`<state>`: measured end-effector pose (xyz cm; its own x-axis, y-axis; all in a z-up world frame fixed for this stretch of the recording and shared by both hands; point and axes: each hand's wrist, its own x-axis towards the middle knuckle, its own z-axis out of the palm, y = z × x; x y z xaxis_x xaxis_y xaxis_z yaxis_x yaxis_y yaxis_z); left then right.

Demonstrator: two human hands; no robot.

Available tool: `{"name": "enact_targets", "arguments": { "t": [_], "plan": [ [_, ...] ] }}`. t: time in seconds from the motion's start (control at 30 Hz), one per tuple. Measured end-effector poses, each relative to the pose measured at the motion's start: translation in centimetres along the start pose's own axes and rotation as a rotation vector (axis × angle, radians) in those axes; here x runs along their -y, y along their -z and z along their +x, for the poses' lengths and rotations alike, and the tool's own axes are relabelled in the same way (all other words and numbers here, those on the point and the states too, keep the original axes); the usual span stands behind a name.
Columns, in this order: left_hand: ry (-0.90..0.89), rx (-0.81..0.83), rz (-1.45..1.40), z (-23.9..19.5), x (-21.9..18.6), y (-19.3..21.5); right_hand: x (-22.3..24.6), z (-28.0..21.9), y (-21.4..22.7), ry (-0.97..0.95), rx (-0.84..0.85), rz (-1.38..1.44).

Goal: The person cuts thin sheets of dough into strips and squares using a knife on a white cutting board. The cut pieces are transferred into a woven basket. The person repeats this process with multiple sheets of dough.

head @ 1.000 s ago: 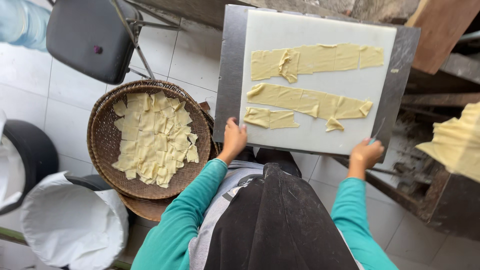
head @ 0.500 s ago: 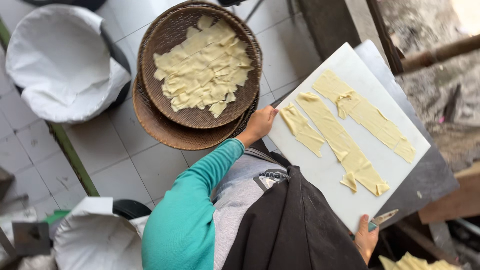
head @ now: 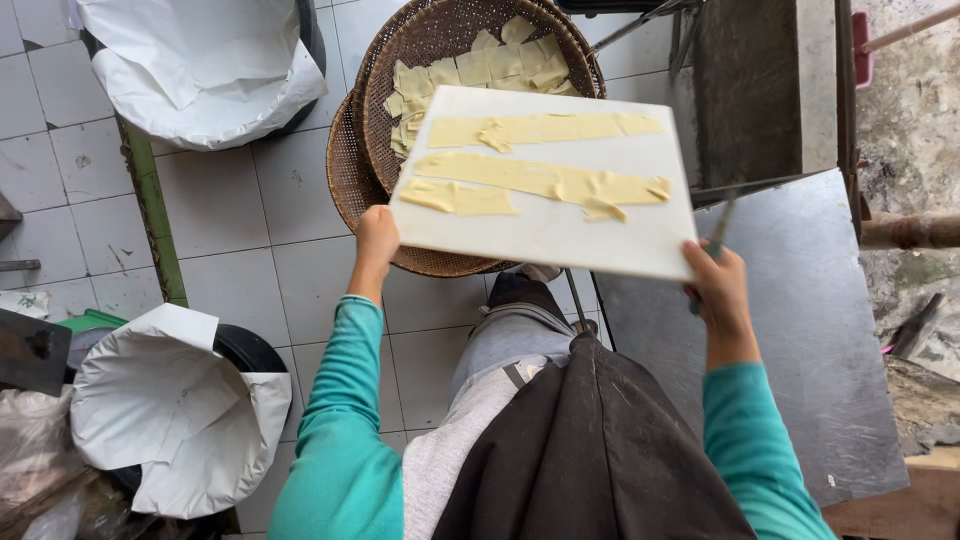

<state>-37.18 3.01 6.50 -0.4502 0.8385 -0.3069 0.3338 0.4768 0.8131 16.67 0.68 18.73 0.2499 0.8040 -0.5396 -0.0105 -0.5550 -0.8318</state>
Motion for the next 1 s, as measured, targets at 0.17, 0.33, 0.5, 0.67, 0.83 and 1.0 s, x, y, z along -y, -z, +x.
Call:
{"name": "enact_targets", "arguments": {
  "t": [0.17, 0.33, 0.5, 0.67, 0.83, 1.0],
  "plan": [
    [0.498, 0.143, 0.047, 2.6, 1.4, 3.4, 3.8, 6.8, -6.2, -0.183, 0.145, -0.161],
    [0.601, 0.255, 0.028, -2.4, 2.2, 5.4, 3.2, 3.7, -5.0, -0.307, 0.102, -0.261],
    [0.484, 0.209, -0.013, -10.6, 0.1, 6.5, 2.2, -4.5, -0.5, -0.228, 0.047, -0.202],
    [0.192, 0.213, 0.089, -13.0, -4.9, 3.9, -2.4, -14.7, 4.8, -0.092, -0.156, -0.005],
    [-0.541, 0.251, 0.111, -11.8, -8.5, -6.0, -13.0, -22.1, 8.8, 0.068, -0.442, 0.207],
    [-0.621, 0.552, 0.104, -15.0, -10.0, -18.9, -24.7, -27.3, 12.6, 0.092, -0.776, 0.275]
  ]
}}
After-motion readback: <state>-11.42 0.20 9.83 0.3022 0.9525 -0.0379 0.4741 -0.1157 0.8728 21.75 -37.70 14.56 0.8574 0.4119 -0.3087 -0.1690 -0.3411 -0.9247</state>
